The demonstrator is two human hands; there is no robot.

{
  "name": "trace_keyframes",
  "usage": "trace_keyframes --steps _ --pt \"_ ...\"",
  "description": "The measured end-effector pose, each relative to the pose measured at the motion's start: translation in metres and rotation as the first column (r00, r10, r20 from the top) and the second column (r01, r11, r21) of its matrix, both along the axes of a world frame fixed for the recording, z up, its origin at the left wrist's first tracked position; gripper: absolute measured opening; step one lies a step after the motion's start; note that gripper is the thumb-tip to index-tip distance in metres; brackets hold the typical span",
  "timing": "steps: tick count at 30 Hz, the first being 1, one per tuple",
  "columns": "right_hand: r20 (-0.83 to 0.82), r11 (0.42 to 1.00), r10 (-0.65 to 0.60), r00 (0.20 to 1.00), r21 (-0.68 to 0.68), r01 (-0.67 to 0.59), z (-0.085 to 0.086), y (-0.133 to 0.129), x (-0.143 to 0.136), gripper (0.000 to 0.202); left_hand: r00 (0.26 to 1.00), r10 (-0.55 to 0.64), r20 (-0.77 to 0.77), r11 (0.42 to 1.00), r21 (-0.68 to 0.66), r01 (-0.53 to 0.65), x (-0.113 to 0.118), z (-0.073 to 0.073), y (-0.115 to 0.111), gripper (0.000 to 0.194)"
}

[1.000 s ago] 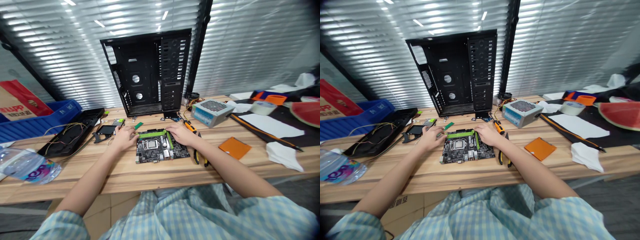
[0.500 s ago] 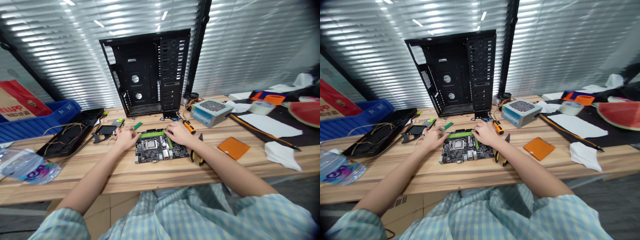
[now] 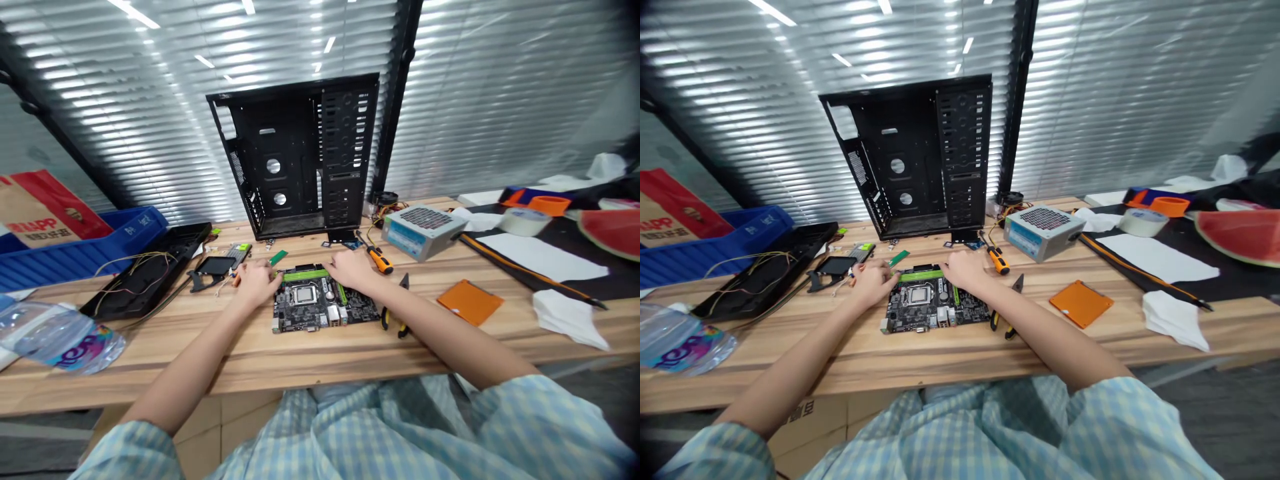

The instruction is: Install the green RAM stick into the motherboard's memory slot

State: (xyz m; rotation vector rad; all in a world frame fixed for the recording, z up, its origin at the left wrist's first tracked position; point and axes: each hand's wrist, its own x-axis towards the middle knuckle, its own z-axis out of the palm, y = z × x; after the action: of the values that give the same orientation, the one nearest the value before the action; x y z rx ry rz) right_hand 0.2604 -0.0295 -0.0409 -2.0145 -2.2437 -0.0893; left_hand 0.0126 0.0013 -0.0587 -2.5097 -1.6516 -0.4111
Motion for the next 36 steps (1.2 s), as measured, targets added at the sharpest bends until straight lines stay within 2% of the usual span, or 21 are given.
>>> trace_keyframes --steps 5,10,19,28,36 --pt "-0.022 0.991 -0.071 0.997 -0.116 0.068 0.003 0.004 -0.013 0.046 0.999 0.049 -0.02 0.999 -0.001 -0.049 0.003 0.003 -0.004 0.038" --pt "-0.017 0.983 -0.139 0.99 -0.126 0.136 0.003 0.004 -0.021 0.042 0.991 0.116 -0.06 0.993 -0.003 -0.116 0.006 0.006 -0.007 0.043" --pt "-0.078 0.975 -0.155 0.985 -0.171 0.14 0.004 0.002 -0.023 0.039 0.978 0.154 -0.138 0.987 -0.028 -0.16 0.013 0.007 -0.008 0.046" --pt "-0.081 0.979 -0.152 0.985 -0.149 0.139 -0.004 0.008 -0.024 0.036 0.973 0.168 -0.159 0.984 -0.04 -0.176 0.019 0.013 -0.013 0.043" --pt "-0.081 0.982 -0.142 0.987 -0.138 0.13 -0.007 0.009 -0.025 0.033 0.97 0.18 -0.163 0.982 -0.031 -0.187 0.021 0.012 -0.013 0.043"
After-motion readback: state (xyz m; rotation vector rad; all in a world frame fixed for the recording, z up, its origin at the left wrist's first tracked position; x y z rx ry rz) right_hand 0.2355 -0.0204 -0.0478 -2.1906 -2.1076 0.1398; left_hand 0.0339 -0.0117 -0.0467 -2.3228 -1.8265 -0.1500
